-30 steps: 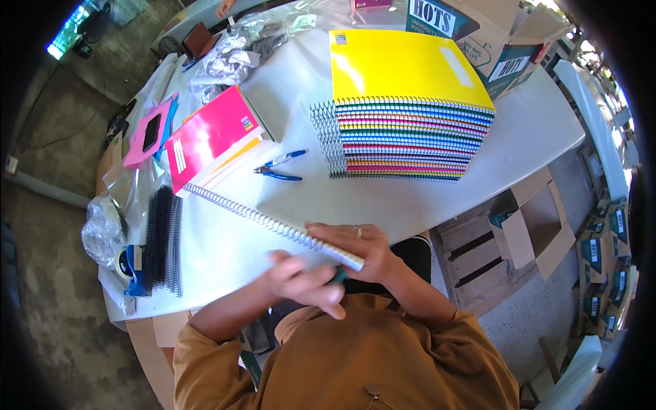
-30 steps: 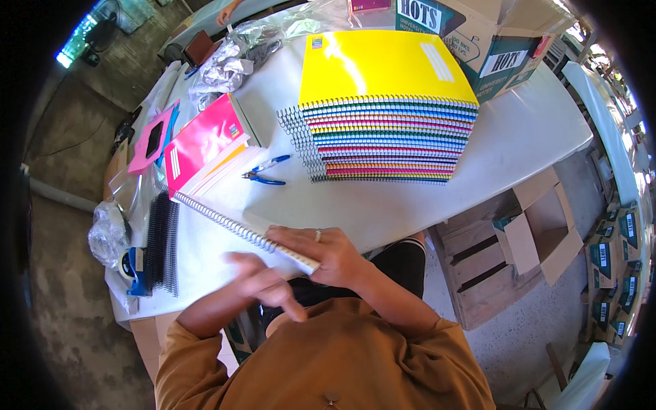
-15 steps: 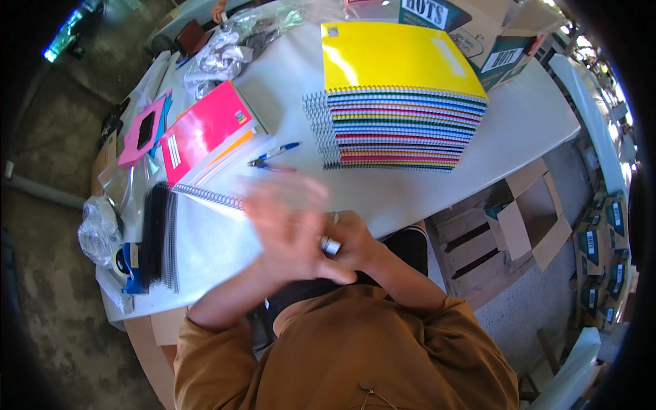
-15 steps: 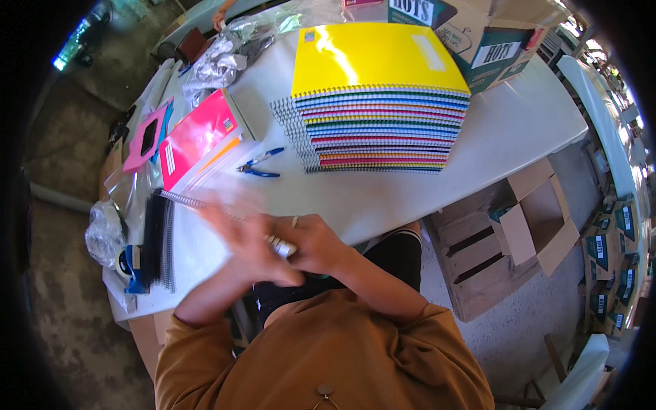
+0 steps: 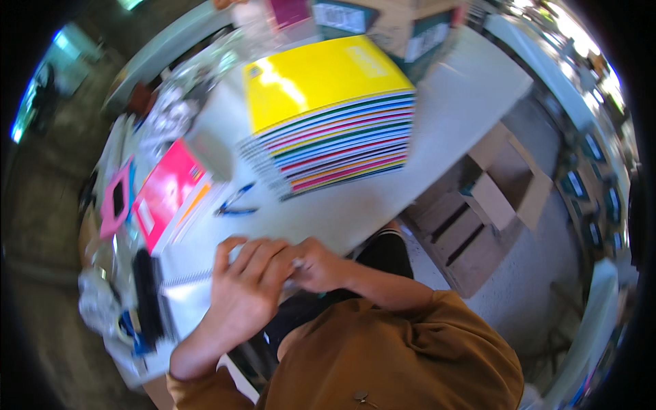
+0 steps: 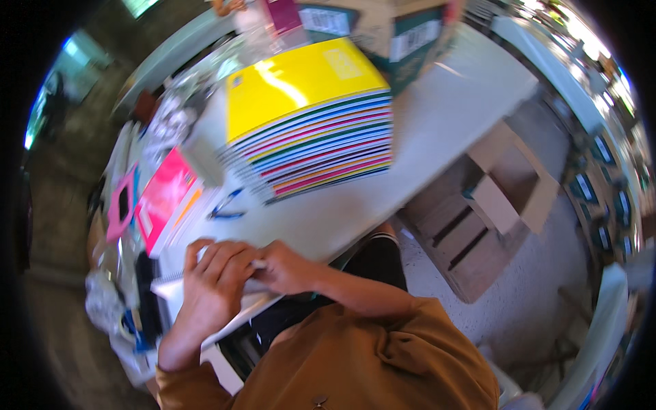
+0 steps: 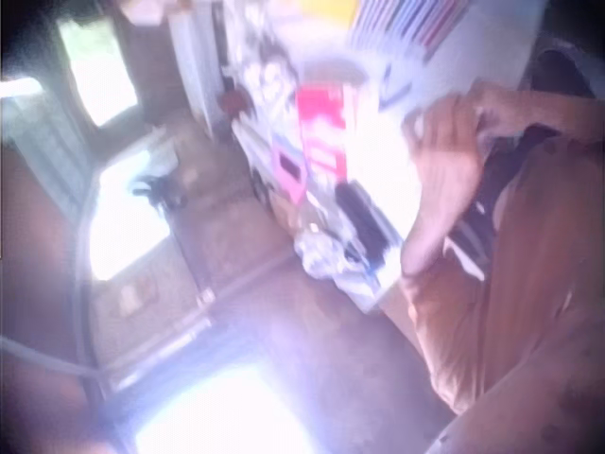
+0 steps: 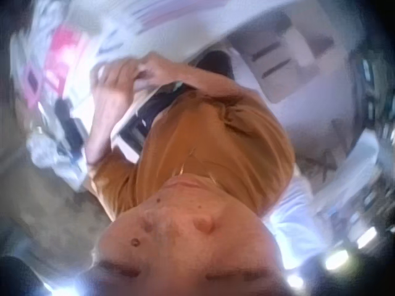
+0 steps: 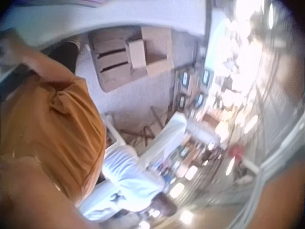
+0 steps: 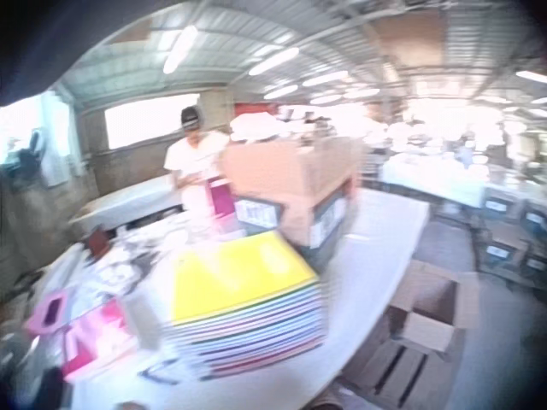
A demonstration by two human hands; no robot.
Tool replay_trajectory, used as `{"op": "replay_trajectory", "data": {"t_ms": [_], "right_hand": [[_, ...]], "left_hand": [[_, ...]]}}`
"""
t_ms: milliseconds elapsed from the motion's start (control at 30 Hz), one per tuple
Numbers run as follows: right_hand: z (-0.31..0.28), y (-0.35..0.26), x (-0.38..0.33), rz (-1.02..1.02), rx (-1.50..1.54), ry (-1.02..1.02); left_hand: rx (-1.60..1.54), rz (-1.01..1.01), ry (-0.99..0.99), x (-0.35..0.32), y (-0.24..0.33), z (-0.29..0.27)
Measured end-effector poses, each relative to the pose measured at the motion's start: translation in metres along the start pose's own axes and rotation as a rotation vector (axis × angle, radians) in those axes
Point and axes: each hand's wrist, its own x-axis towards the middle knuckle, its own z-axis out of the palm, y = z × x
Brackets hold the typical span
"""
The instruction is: The person manually inserts plastic spiral coils into the pre-punched holes of various colored notebooks, rotates the coils to secure them, and stacks the completed notebooks on a table.
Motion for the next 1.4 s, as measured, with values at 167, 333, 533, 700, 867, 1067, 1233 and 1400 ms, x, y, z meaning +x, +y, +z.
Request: {"op": "replay_trajectory", "data": {"t_ms": [167, 333, 533, 700, 867, 1067, 1233, 1400], "right_hand": [[0.004, -0.023, 0.018, 0.007, -0.019, 0.022], [-0.013, -0.042, 0.019, 0.173, 0.038, -0.118], [-0.059, -0.069, 0.034, -0.049, 0.402, 0.246], [-0.073, -0.059, 0.077, -0.115, 0.845, 0.584], [-0.184, -0.034, 0.088, 0.054, -0.581, 0.999], [-0.195, -0.004, 0.108, 0.279, -0.602, 0.967], [-0.213, -0.002, 0.087, -0.077, -0.097, 1.053], [-0.224, 0.003, 0.097, 0.084, -0.39, 1.006]], "left_hand": [[0.077, -0.096, 0.089, -0.003, 0.006, -0.015], [-0.014, -0.106, 0.218, 0.001, 0.013, -0.003], [0.238, -0.649, 1.023, 0.002, -0.028, -0.024], [-1.439, -0.775, 1.245, 0.019, -0.005, 0.038], [-0.89, -0.568, 1.207, 0.117, -0.019, -0.01], [-0.033, -0.178, 0.545, 0.179, -0.077, 0.053], [-0.121, -0.284, 0.516, 0.172, -0.077, 0.074], [-0.359, -0.981, 0.62, 0.14, -0.082, 0.078]]}}
